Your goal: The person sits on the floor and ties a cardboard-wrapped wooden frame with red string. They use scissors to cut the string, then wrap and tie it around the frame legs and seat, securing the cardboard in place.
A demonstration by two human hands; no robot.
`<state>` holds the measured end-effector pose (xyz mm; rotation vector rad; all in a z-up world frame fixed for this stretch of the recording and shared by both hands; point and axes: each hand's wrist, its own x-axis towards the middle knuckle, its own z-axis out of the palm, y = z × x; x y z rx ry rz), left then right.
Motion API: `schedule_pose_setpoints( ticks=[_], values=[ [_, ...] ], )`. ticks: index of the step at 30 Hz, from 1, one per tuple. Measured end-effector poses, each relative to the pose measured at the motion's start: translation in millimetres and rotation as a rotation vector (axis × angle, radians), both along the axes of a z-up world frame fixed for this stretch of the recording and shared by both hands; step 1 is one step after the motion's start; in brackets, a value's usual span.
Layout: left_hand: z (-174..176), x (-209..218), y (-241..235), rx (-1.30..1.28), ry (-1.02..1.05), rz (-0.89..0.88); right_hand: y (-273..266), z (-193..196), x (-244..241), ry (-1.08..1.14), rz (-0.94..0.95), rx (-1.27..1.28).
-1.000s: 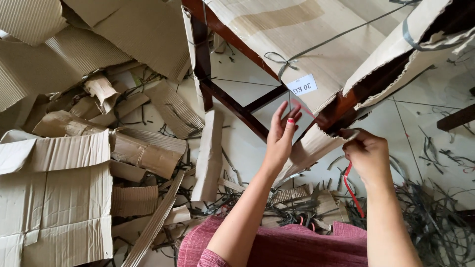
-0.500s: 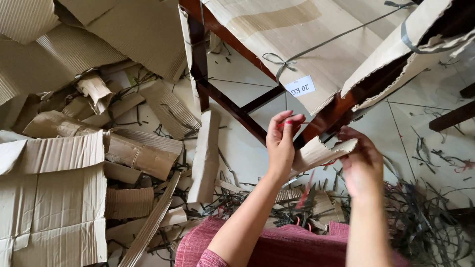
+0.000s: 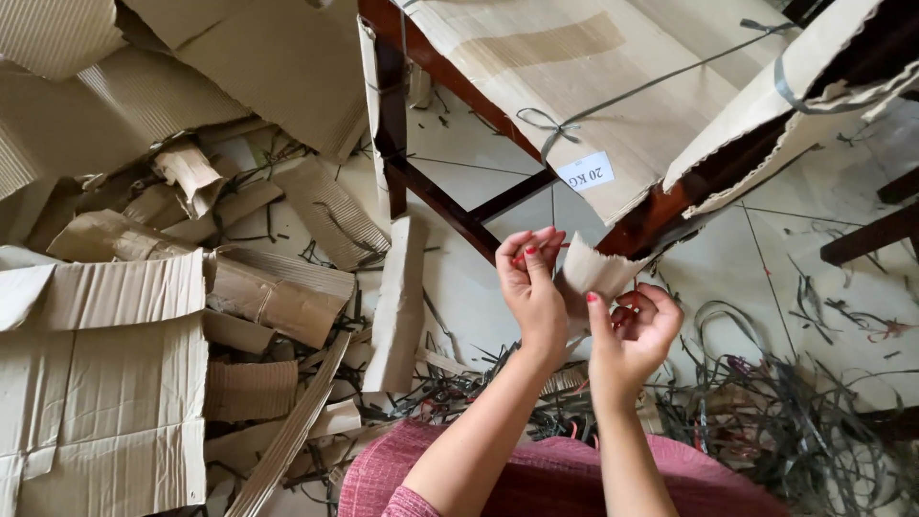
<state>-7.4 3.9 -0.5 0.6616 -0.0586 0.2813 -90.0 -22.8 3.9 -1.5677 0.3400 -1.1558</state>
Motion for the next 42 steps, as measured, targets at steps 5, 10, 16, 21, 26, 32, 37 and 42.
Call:
schedule_pose_setpoints(
  ticks=[5, 10, 16, 21, 26, 32, 37, 42],
  values=[
    [21.5, -6.3, 14.6, -0.001, -0.046, -0.074, -5.6, -21.2, 16.4, 0.09, -0.102, 0.014],
    [8.5, -5.3, 21.7, 0.02, -0.049, -0.095, -20.9, -40.1, 20.3, 0.039, -0.11, -0.038],
    [-6.4, 1.3, 33.7, -0.027, 0.05, -0.114, -27.6, -31.8, 20.7, -0.006, -0.1, -0.117],
    [-21.7, 2.9, 36.9, -0.019, 0.11, -0.152, -33.5, -26.5, 27.9, -0.035, -0.112, -0.247],
    [-21.7, -9.6, 43.9, 0.05, 0.116, -0.259, -43.8, -21.5, 26.2, 0.003, -0.247, -0.331],
    [-19.8, -16.2, 40.7, 0.161, 0.099, -0.454, -36.3, -12.0, 34.9, -0.081, -0.27, -0.296],
    [-16.9, -16.3, 23.4, 0.199, 0.047, -0.51, -35.5, -37.8, 28.6, -0.115, -0.176, -0.289],
    [-14.9, -19.0, 19.8, 0.264, -0.056, -0.443, -40.5, -55.9, 30.2, -0.16, -0.145, -0.297]
  ],
)
